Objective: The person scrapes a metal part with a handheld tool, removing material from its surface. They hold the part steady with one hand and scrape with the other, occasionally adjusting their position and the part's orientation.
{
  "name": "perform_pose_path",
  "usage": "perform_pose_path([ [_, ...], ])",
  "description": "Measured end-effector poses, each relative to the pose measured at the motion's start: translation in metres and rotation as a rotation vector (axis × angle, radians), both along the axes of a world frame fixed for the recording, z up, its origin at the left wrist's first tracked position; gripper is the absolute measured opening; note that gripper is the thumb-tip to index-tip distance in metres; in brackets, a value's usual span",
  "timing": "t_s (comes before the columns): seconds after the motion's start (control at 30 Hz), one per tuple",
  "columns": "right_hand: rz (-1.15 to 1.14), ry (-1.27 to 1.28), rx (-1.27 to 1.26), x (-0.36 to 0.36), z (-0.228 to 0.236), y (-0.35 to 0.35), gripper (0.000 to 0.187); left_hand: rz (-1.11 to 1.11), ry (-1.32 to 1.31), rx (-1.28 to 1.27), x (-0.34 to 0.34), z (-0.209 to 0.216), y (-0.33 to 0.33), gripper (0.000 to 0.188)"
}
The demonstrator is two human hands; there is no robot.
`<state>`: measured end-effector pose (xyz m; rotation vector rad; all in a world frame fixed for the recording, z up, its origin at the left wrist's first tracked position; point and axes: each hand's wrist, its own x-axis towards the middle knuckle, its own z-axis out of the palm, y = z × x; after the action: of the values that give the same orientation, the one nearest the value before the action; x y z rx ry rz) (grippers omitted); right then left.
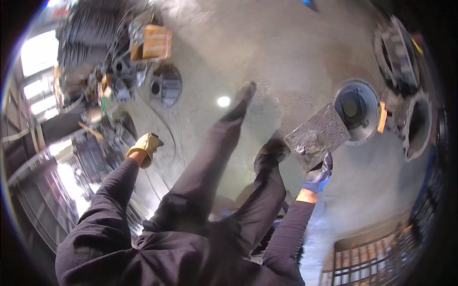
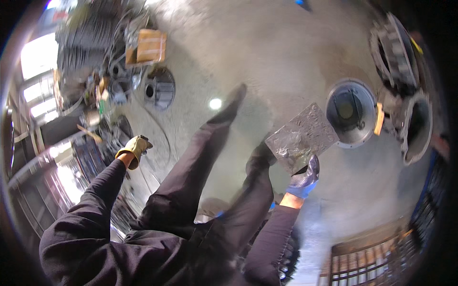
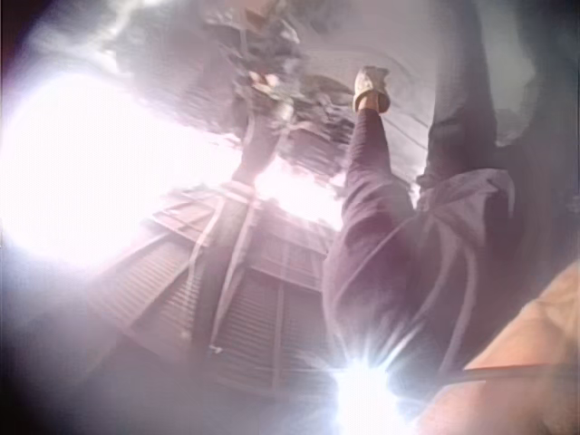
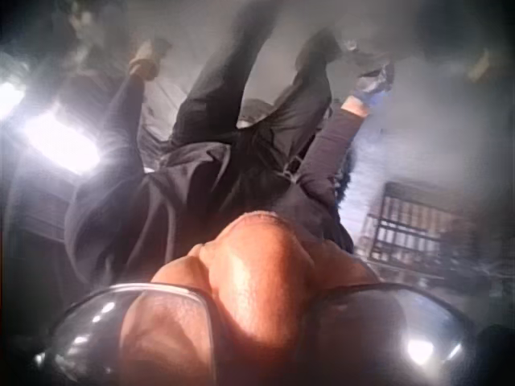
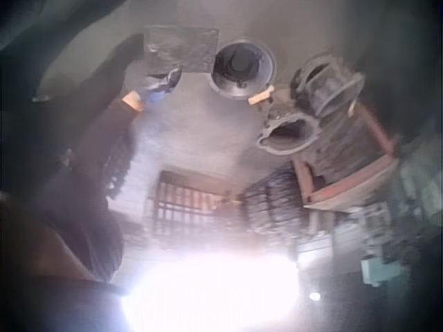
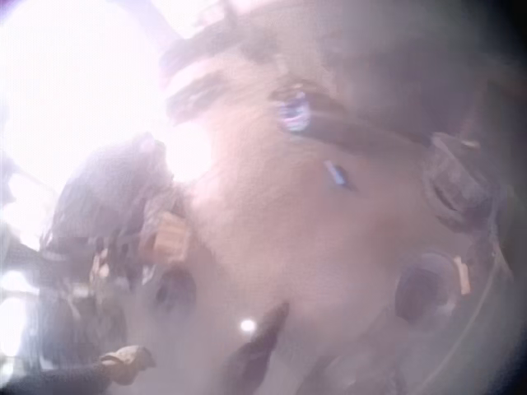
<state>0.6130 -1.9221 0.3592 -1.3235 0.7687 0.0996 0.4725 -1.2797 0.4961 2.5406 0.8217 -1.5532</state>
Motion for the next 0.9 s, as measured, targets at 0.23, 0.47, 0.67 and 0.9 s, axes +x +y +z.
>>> perform_pose_path([
  [0.23,0.183,0.077,0.136,0.027,0.083,0.076,0.052,-0.382,0.095,-0.055,-0.163,-0.002,0.010,0.025],
  [0.47,0.371,0.183,0.225,0.056,0.136,0.263,0.044,-0.763,-0.092,-0.031,-0.145,-0.029,0.098,0.021],
  [0.67,0.824,0.093,0.054,0.111,0.158,0.436,0.049,-0.646,-0.393,0.063,-0.148,-0.009,0.149,0.019],
  [0.9,0.924,0.170,0.400,0.212,0.143,0.558,0.046,0.717,-0.480,-0.154,-0.125,0.002,0.121,0.031],
])
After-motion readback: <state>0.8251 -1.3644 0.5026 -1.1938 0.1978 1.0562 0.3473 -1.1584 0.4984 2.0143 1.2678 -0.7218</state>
